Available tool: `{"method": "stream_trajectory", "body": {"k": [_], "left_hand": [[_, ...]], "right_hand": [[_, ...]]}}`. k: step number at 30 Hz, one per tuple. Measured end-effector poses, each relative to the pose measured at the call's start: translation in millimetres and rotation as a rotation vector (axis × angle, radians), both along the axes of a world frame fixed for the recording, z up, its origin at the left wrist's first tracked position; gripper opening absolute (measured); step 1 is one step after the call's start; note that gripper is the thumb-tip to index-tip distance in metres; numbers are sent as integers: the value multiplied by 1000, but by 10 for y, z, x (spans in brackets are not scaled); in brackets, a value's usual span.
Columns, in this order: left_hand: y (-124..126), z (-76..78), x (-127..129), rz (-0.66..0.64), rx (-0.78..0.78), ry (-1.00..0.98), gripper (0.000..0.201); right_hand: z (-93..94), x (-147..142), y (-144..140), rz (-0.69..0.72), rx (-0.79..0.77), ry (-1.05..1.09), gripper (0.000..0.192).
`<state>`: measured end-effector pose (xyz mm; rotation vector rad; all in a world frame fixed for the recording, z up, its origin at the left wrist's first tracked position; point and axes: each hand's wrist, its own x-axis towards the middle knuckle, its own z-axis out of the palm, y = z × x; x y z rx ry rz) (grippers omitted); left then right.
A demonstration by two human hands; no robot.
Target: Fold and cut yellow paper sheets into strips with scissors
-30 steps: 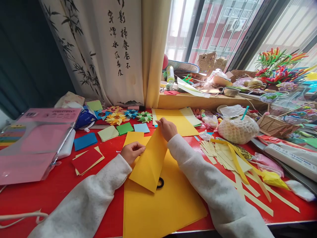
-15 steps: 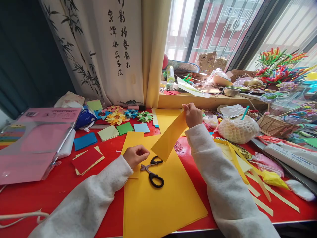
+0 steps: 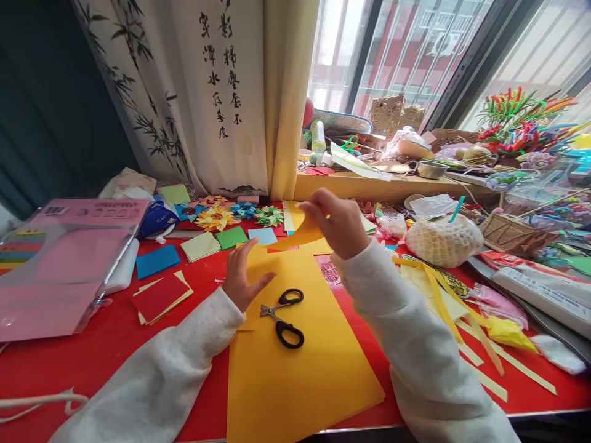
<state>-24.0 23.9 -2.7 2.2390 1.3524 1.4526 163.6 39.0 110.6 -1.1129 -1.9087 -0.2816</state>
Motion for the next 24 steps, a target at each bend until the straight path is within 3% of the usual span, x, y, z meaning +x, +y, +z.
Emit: {"method": "stream_trajectory", "body": {"k": [3, 5, 8, 11, 13, 15, 19, 21, 24], "left_hand": [[-21, 54, -24, -76, 8, -19, 31], [-41, 101, -42, -131, -149, -111, 20], [-59, 169, -61, -76, -441, -403, 24], [-39, 192, -73, -87, -521, -660, 23], [-10, 177, -80, -152, -539, -764, 23], [16, 150, -85, -206, -565, -831, 24], [44, 112, -83, -203, -603, -764, 27], [56, 101, -85, -130, -580, -603, 30], [69, 98, -97, 30, -428, -373, 34]], "right_hand": [[-57, -248, -125, 82, -95, -86, 26], [-34, -254, -151, 112, -156, -28, 25], [45, -124, -106, 190, -270, 178, 28], [76, 2, -13, 374, -621, 341, 33], [52, 34, 39, 508, -910, 397, 31], [11, 27, 68, 589, -1088, 430, 27], [-58, -41, 71, 570, -1112, 445, 21], [-78, -77, 61, 500, -1054, 436, 19], [-94, -113, 48, 355, -875, 330, 19]]}}
